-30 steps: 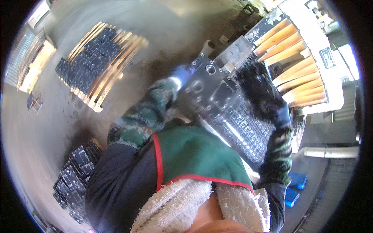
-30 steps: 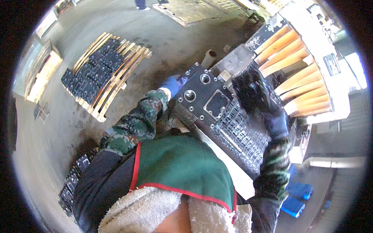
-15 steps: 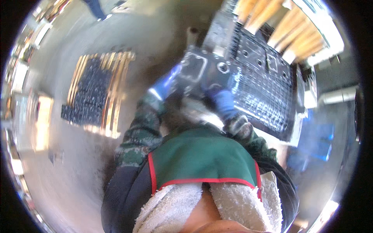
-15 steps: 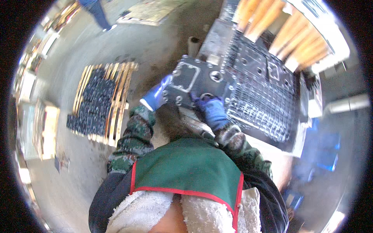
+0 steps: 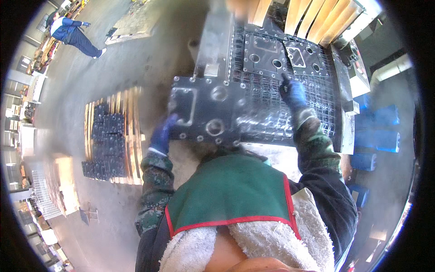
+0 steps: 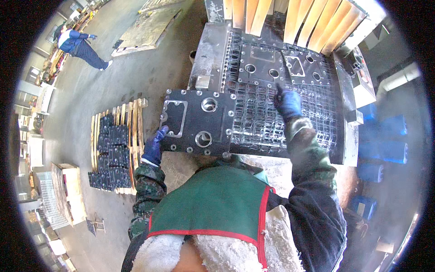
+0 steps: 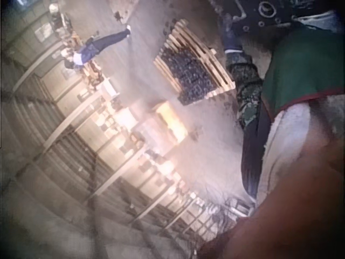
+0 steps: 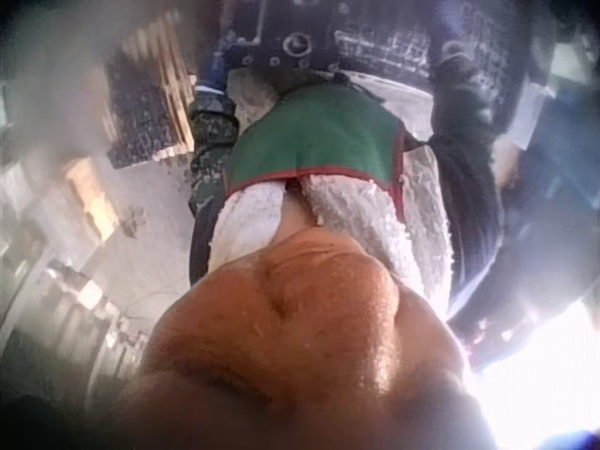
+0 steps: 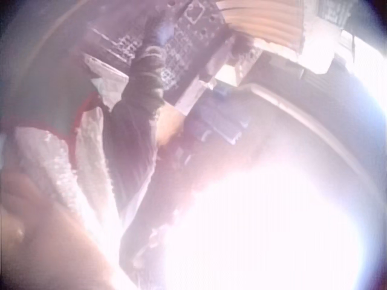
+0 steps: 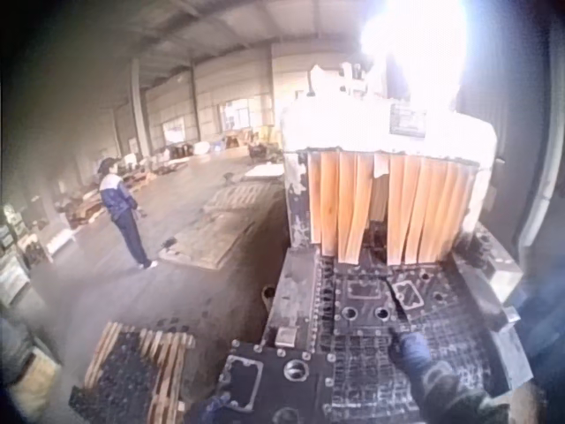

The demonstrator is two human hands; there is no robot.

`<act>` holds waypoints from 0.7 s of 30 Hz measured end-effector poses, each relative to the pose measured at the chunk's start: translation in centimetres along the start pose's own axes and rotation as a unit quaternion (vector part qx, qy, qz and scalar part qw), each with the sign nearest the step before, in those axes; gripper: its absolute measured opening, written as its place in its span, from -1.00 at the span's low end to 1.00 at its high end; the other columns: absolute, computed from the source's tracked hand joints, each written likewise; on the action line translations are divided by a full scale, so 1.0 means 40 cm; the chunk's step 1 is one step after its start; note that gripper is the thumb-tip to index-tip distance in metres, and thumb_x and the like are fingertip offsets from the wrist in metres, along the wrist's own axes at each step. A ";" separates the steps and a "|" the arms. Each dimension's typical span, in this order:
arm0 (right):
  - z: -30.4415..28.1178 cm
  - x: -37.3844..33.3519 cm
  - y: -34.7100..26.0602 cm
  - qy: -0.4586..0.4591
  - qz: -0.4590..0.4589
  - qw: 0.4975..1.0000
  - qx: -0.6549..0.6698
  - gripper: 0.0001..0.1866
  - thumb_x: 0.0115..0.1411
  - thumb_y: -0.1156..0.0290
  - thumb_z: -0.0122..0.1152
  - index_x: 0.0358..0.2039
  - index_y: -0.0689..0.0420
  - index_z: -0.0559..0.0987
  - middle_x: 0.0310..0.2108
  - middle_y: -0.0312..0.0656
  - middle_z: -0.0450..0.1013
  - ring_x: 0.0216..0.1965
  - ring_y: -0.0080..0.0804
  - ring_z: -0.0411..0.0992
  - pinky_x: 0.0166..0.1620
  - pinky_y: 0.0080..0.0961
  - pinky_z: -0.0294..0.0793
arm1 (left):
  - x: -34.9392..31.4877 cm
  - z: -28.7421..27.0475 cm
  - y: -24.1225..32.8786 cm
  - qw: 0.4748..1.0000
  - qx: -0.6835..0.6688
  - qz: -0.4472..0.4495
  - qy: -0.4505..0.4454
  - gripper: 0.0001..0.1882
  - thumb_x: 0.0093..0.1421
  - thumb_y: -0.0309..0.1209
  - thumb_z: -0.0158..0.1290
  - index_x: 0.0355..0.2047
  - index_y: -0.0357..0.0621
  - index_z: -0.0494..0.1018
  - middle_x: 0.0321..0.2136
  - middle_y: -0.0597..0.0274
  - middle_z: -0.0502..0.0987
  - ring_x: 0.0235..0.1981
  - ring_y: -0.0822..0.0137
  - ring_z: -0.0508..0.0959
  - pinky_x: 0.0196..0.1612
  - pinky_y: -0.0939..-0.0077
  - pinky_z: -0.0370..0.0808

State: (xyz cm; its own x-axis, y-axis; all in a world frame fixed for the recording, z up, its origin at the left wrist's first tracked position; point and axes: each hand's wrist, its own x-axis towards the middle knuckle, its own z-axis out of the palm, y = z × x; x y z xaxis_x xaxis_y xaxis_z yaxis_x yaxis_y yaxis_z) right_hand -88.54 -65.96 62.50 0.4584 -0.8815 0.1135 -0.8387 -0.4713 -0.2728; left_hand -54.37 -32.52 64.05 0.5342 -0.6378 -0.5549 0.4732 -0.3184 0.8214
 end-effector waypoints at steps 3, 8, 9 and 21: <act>-0.017 0.072 0.079 0.015 -0.050 0.998 -0.036 -0.39 0.09 0.28 0.18 0.21 -0.03 0.37 -0.30 -0.01 0.57 -0.32 0.05 0.54 -0.23 -0.09 0.52 | -0.007 0.005 0.004 0.999 -0.017 0.038 -0.013 -0.60 0.17 -0.23 0.19 -0.06 -0.22 0.52 -0.22 0.16 0.60 -0.20 0.32 0.58 -0.06 0.43 0.49; 0.082 0.198 0.107 -0.126 -0.120 0.985 -0.003 -0.09 0.02 0.15 0.35 0.35 -0.06 0.13 0.04 0.08 0.44 0.06 0.06 0.41 0.08 -0.17 0.43 | -0.012 0.002 0.001 0.998 0.024 0.058 0.031 -0.63 0.19 -0.26 0.16 -0.04 -0.15 0.52 -0.20 0.20 0.60 -0.24 0.33 0.60 -0.17 0.39 0.55; 0.118 0.222 0.110 -0.140 -0.108 0.983 -0.040 -0.07 0.01 0.14 0.36 0.36 -0.06 0.12 0.05 0.08 0.43 0.08 0.05 0.40 0.09 -0.17 0.41 | -0.014 0.000 -0.003 0.997 0.036 0.055 0.043 -0.64 0.20 -0.25 0.15 -0.05 -0.16 0.53 -0.21 0.19 0.60 -0.24 0.33 0.60 -0.17 0.39 0.55; 0.120 0.255 0.021 -0.174 -0.133 0.968 -0.122 -0.40 0.16 0.24 0.08 0.17 0.26 0.33 -0.03 0.12 0.49 0.00 -0.01 0.49 0.13 -0.10 0.35 | -0.041 0.021 0.014 0.993 0.067 0.079 0.050 -0.54 0.23 -0.13 0.11 0.02 -0.19 0.50 -0.18 0.16 0.60 -0.21 0.33 0.57 -0.08 0.42 0.48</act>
State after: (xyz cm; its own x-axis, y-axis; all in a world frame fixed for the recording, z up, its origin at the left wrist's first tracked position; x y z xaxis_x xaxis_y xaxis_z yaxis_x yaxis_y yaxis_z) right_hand -83.18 -75.20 58.86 0.7028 -0.6852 -0.1912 -0.7031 -0.7100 -0.0398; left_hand -55.55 -32.23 65.52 0.6643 -0.6172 -0.4217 0.2840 -0.3135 0.9061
